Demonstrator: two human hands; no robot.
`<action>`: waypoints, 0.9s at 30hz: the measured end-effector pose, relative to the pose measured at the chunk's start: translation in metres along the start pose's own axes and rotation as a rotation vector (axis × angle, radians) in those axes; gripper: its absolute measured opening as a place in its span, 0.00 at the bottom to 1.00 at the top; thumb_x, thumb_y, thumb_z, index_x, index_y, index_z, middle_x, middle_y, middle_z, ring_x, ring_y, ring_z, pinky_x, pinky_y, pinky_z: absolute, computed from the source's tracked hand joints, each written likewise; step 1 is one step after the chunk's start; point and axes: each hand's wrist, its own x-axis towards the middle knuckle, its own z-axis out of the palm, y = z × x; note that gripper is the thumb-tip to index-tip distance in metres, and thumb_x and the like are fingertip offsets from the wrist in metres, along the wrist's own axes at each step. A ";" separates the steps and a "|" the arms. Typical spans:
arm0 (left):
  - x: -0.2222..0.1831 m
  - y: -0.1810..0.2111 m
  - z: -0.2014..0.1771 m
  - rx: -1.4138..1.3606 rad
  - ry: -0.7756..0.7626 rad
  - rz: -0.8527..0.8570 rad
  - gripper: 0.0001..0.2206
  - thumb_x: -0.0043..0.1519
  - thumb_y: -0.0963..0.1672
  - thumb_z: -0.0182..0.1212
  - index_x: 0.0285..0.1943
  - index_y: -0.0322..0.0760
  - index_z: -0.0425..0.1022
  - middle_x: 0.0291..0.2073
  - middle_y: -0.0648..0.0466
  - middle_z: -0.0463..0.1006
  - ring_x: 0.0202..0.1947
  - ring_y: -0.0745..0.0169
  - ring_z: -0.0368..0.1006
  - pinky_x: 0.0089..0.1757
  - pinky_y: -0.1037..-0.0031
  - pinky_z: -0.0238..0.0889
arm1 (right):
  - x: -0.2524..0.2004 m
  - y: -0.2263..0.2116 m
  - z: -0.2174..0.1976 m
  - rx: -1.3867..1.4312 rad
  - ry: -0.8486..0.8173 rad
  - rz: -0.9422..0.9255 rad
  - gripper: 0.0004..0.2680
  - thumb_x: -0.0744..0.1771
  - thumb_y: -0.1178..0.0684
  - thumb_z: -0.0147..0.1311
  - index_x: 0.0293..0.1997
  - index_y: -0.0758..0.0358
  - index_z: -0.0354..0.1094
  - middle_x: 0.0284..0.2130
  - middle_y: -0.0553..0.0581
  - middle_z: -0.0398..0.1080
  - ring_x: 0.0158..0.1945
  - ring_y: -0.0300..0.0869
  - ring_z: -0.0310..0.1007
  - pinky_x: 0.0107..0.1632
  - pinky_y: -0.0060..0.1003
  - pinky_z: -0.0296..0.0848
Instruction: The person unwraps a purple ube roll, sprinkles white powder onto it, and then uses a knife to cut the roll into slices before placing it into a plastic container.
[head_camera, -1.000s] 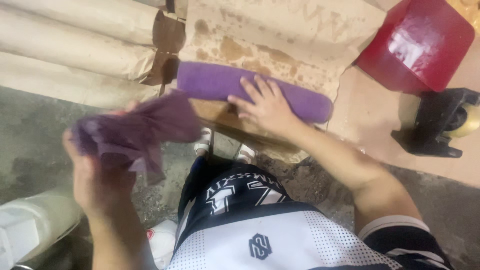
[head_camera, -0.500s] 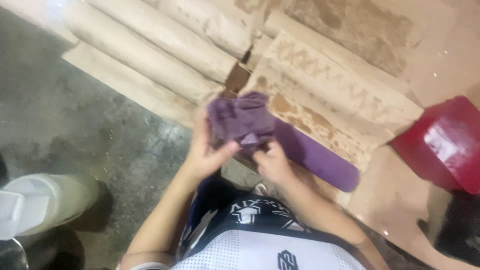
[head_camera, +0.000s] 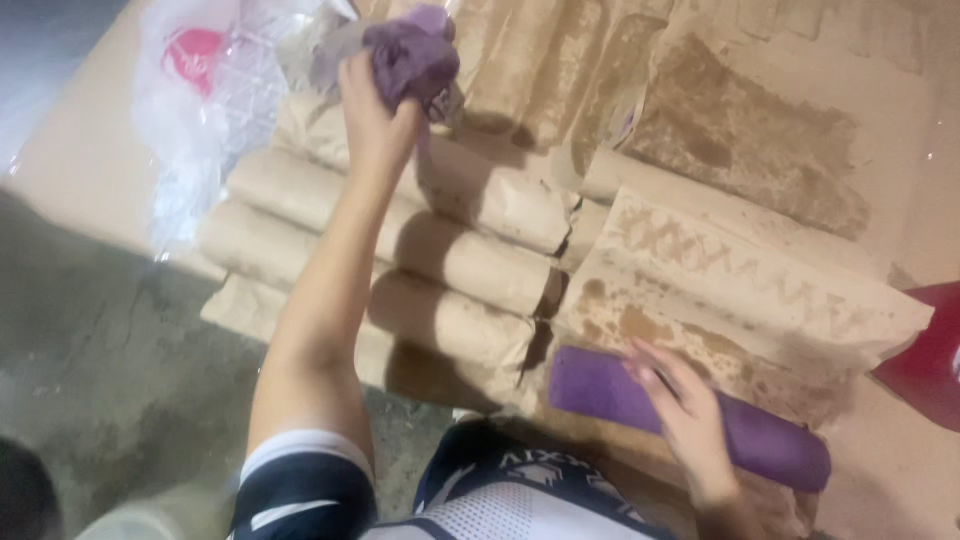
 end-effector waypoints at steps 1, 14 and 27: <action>0.025 -0.009 0.011 0.034 -0.078 -0.004 0.30 0.58 0.41 0.67 0.70 0.31 0.62 0.66 0.36 0.62 0.65 0.34 0.63 0.65 0.56 0.62 | -0.007 0.009 -0.007 0.039 0.059 0.026 0.16 0.69 0.60 0.49 0.65 0.70 0.65 0.57 0.65 0.73 0.60 0.46 0.74 0.64 0.40 0.70; 0.096 -0.100 0.114 0.713 -0.831 -0.074 0.31 0.49 0.43 0.75 0.64 0.50 0.73 0.64 0.46 0.69 0.61 0.31 0.67 0.53 0.50 0.69 | -0.083 0.128 -0.102 -0.373 0.492 0.053 0.13 0.71 0.60 0.49 0.62 0.75 0.68 0.50 0.67 0.76 0.54 0.49 0.78 0.60 0.43 0.75; 0.139 0.003 0.029 -1.431 -0.408 -0.503 0.16 0.72 0.46 0.67 0.35 0.34 0.68 0.29 0.50 0.69 0.29 0.58 0.68 0.31 0.70 0.60 | 0.046 -0.005 -0.002 0.148 0.130 -0.188 0.21 0.69 0.61 0.49 0.73 0.72 0.53 0.61 0.67 0.68 0.63 0.52 0.71 0.64 0.43 0.71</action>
